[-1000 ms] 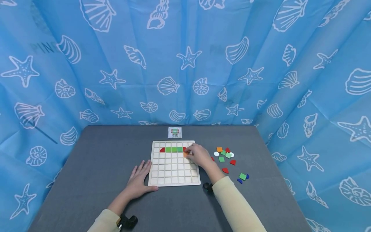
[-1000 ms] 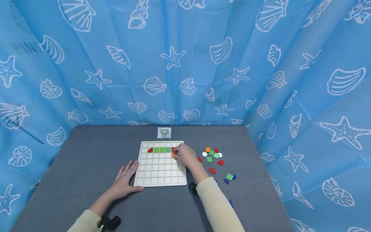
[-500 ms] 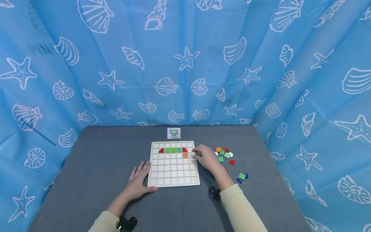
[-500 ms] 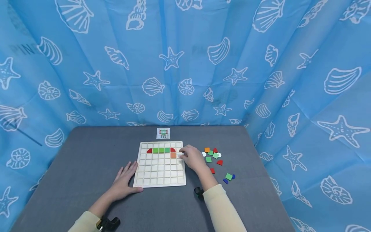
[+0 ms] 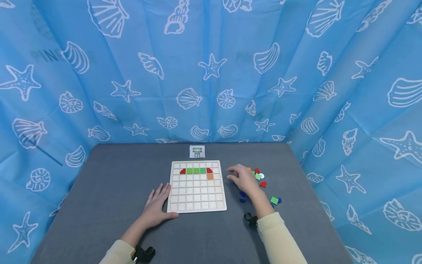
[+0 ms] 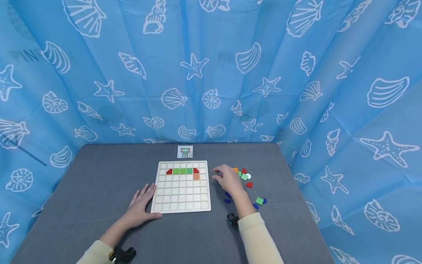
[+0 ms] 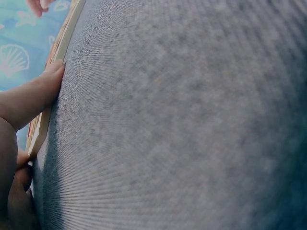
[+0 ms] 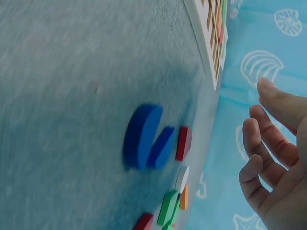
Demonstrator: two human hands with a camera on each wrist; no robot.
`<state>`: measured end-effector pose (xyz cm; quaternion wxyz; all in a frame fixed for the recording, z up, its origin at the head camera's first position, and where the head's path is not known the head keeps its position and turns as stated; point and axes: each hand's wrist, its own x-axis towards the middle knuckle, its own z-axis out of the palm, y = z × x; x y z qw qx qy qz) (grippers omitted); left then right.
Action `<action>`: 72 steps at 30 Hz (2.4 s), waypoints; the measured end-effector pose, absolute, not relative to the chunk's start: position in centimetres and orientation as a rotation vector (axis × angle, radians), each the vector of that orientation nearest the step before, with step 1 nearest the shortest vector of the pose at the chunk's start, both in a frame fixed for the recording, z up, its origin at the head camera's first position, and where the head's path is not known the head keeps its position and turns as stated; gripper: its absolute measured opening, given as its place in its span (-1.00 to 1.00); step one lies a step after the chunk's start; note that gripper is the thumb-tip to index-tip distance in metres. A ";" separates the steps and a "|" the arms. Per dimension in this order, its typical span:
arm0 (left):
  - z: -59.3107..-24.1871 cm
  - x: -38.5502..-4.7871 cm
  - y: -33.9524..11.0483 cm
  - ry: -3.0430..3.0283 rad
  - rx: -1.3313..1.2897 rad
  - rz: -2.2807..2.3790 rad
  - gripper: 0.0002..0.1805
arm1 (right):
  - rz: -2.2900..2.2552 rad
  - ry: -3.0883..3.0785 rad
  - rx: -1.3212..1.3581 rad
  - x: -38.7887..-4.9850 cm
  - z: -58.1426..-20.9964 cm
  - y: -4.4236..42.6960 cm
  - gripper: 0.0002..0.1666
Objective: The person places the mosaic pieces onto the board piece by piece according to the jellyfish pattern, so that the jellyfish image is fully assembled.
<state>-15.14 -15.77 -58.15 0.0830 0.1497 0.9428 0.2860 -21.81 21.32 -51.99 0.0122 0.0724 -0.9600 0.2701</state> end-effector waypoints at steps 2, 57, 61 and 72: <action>-58.2 -15.2 -15.8 2.822 0.447 0.850 0.37 | 0.838 -2.989 0.216 -21.8 -52.0 21.8 -0.65; -58.8 -15.7 -15.7 2.779 0.409 0.818 0.37 | 0.640 -3.174 -0.047 -21.4 -54.3 22.6 -0.68; -58.8 -15.7 -15.7 2.781 0.414 0.815 0.37 | 0.576 -3.184 0.008 -21.2 -54.1 22.3 -0.76; -58.8 -15.6 -15.7 2.803 0.437 0.811 0.36 | 0.787 -3.058 0.237 -20.6 -52.4 21.0 -0.71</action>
